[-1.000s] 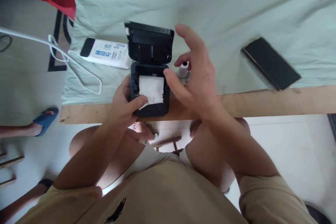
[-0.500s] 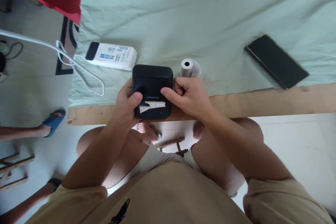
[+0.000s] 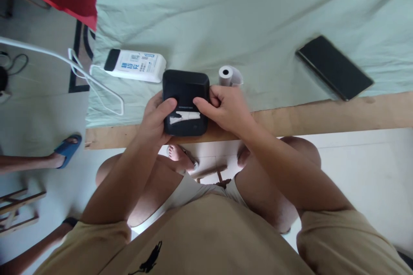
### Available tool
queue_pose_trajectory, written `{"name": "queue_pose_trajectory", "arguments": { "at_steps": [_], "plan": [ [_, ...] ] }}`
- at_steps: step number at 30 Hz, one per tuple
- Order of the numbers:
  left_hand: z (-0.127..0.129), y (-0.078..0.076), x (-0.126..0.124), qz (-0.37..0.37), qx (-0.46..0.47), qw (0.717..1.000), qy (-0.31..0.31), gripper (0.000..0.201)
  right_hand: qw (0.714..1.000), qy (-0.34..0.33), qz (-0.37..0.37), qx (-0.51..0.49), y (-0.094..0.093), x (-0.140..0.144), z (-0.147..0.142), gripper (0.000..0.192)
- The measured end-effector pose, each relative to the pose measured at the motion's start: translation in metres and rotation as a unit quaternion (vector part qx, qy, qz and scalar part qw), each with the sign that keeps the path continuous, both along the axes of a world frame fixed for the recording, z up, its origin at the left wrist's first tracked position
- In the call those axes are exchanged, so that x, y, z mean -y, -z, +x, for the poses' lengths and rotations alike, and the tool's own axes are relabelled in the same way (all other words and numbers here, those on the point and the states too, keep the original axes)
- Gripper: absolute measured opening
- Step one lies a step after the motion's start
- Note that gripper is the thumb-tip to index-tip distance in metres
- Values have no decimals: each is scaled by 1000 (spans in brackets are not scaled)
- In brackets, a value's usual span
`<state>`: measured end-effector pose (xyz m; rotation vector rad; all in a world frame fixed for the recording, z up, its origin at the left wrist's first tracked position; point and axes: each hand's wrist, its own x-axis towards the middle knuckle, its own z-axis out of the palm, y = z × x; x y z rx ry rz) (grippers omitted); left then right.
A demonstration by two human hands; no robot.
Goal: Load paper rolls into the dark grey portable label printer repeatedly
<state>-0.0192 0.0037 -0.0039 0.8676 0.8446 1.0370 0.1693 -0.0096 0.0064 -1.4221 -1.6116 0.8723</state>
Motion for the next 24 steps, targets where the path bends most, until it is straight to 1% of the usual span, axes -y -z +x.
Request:
{"name": "queue_pose_trajectory", "arguments": {
  "at_steps": [2, 4, 8, 11, 15, 21, 24],
  "plan": [
    [-2, 1, 1, 10, -3, 1000, -4, 45, 1000, -3, 6, -6, 0, 1, 0, 51],
    [-4, 1, 3, 25, -6, 1000, 9, 49, 1000, -10, 7, -14, -2, 3, 1, 50],
    [-7, -1, 5, 42, -7, 998, 42, 66, 999, -17, 1, -27, -4, 5, 3, 49],
    [-7, -2, 7, 38, -2, 999, 32, 70, 1000, -18, -6, -20, -4, 5, 4, 49],
    [-6, 1, 9, 12, 22, 1000, 1, 66, 999, -36, -11, -4, -3, 4, 6, 52],
    [-3, 2, 8, -92, 28, 992, -80, 51, 998, -54, 5, -12, -3, 6, 7, 51],
    [-2, 2, 7, -112, 15, 986, -121, 44, 997, -70, 22, -13, -5, 6, 7, 47]
  ]
}}
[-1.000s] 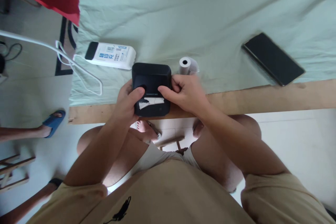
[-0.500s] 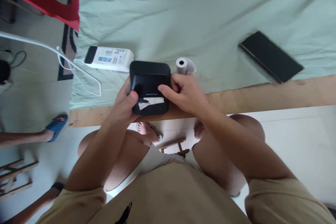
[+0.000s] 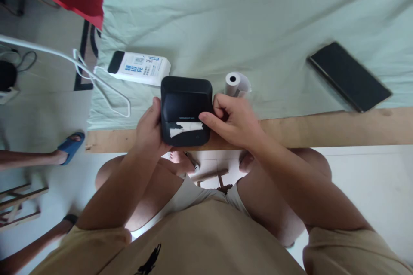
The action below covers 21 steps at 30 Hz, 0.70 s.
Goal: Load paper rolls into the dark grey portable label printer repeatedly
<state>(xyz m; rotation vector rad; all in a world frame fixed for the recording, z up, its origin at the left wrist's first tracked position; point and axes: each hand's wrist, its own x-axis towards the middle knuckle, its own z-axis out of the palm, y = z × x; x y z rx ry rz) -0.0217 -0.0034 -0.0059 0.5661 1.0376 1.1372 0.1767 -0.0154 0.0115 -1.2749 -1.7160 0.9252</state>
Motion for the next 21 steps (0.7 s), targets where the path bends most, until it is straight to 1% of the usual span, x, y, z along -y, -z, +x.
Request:
{"name": "queue_pose_trajectory", "arguments": {
  "at_steps": [3, 5, 8, 10, 12, 15, 17, 19, 21],
  "plan": [
    [1, 0, 1, 7, -25, 999, -34, 41, 999, -29, 11, -7, -2, -1, 0, 49],
    [2, 0, 1, 15, -35, 998, -49, 40, 999, -34, 9, -12, -2, -2, 0, 51],
    [3, 0, 0, 27, -32, 998, -50, 39, 1000, -14, 19, -14, -1, 1, 0, 52],
    [3, 1, 0, 36, -29, 998, -43, 38, 999, 12, 41, -20, -4, 4, -1, 52],
    [3, 3, -1, 42, -35, 998, -36, 39, 996, 50, 69, -33, -13, 7, -3, 47],
    [3, 5, -1, 41, -46, 998, -26, 40, 987, 119, 103, -43, -35, 7, -6, 33],
    [3, 5, -1, 35, -41, 998, -25, 39, 979, 153, 129, -35, -49, 2, -9, 26],
    [3, 4, 0, 29, -34, 999, -27, 38, 973, 167, 156, -15, -58, -3, -10, 24],
    [3, 3, 1, 29, -32, 999, -23, 37, 971, 162, 175, 34, -60, -7, -11, 20]
  ]
}}
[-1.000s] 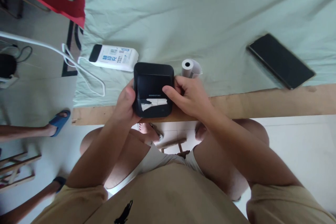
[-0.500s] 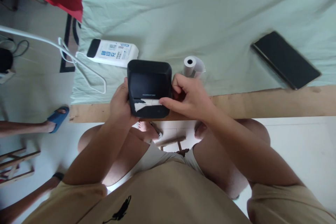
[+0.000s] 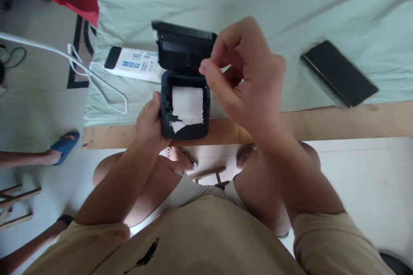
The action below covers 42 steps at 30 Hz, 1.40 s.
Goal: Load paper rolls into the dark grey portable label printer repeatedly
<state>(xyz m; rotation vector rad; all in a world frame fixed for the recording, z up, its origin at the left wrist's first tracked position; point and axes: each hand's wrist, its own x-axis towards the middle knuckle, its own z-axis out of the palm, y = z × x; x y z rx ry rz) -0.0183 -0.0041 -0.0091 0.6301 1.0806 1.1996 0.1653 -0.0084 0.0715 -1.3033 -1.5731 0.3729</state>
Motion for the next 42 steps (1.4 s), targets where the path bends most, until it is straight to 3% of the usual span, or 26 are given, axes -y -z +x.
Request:
{"name": "queue_pose_trajectory", "arguments": {
  "at_steps": [3, 6, 10, 14, 17, 19, 21, 23, 25, 28, 30, 34, 38, 42],
  "plan": [
    [1, -2, 1, 8, 0, 1000, 5, 37, 988, -24, -38, 145, 5, -3, -3, 9],
    [2, -3, 1, 13, 4, 1000, 6, 38, 957, -71, -105, 262, 12, -4, -4, 5],
    [1, -2, 1, 19, -11, 1000, 17, 41, 932, -130, -139, 309, 16, -9, -2, 10],
    [0, -4, 1, 15, -9, 1000, 21, 43, 936, -119, -139, 301, 11, -9, -3, 27],
    [1, -5, 1, 8, 1, 1000, 17, 41, 954, -135, -136, 230, 0, -1, 2, 35],
    [1, -3, 1, 6, 6, 1000, 12, 40, 971, -153, -136, 123, -3, 2, 16, 37],
    [0, 0, 1, 3, 15, 1000, 9, 39, 988, -111, -88, -61, 2, -1, 36, 38],
    [-1, 2, 1, -2, 24, 1000, 6, 40, 972, -33, -66, -223, 15, -11, 58, 35],
    [0, 3, 0, -3, 29, 1000, 3, 40, 963, 6, -104, -248, 32, -21, 77, 40],
    [1, 1, 0, 10, 30, 1000, 1, 40, 974, 75, -85, -196, 55, -29, 93, 31],
    [2, 0, -1, 17, 21, 1000, 5, 41, 986, 76, -76, -129, 63, -27, 95, 28],
    [3, -2, -1, 25, 6, 1000, 7, 42, 995, 59, -79, 23, 66, -22, 97, 28],
    [3, -2, -2, 28, -1, 1000, 1, 40, 993, 68, -74, 54, 65, -23, 100, 34],
    [4, -2, -3, 23, 6, 1000, 1, 40, 972, 117, -148, 138, 68, -29, 102, 49]
  ]
}}
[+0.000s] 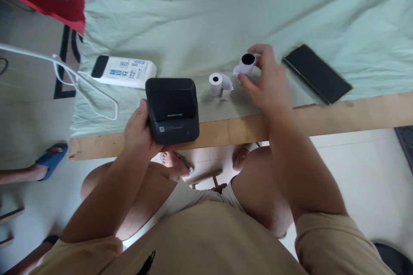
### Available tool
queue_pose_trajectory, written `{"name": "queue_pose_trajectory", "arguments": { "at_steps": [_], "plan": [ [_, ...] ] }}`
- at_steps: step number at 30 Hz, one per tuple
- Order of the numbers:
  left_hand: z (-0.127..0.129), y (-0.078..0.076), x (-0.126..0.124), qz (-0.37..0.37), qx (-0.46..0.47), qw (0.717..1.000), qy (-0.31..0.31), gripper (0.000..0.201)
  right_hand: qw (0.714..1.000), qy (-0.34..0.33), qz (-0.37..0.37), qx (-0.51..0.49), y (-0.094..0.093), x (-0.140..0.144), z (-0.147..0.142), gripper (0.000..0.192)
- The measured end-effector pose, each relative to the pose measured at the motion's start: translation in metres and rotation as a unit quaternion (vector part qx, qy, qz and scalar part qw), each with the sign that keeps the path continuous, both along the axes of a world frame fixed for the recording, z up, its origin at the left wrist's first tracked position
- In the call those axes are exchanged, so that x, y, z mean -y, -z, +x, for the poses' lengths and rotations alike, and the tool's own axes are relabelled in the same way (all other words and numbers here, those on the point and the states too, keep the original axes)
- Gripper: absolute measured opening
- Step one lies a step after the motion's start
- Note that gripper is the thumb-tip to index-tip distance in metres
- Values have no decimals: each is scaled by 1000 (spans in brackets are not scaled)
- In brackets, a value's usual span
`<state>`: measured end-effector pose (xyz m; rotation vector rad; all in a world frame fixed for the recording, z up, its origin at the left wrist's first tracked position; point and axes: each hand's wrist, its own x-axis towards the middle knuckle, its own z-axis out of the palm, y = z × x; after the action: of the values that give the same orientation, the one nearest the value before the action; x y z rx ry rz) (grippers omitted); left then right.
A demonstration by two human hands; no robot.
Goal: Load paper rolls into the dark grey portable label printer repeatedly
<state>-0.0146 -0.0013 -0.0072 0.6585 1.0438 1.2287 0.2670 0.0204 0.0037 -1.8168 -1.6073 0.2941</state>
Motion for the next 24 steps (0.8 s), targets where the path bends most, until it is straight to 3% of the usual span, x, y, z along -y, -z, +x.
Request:
{"name": "queue_pose_trajectory", "arguments": {
  "at_steps": [3, 6, 9, 12, 16, 21, 24],
  "plan": [
    [0, -1, 0, -2, 14, 1000, -1, 36, 996, 33, -65, 56, -1, 1, 0, 57],
    [0, -1, 1, 4, 10, 1000, 6, 34, 996, -8, 36, 83, -12, 11, -6, 55],
    [-1, -1, 3, 0, 4, 1000, 3, 35, 982, -37, 145, 113, -24, 25, -24, 40],
    [0, -2, 3, -9, 6, 1000, 6, 38, 982, -99, 111, 113, -29, 32, -49, 38],
    [1, -3, 3, -17, 22, 1000, 5, 38, 983, -124, 54, 122, -18, 26, -68, 43],
    [2, -4, 4, -24, 43, 999, -6, 32, 986, -119, 21, 113, 10, 10, -58, 42],
    [2, -1, 3, -17, 48, 999, -8, 30, 986, -135, 48, 86, 11, 8, -51, 46]
  ]
}}
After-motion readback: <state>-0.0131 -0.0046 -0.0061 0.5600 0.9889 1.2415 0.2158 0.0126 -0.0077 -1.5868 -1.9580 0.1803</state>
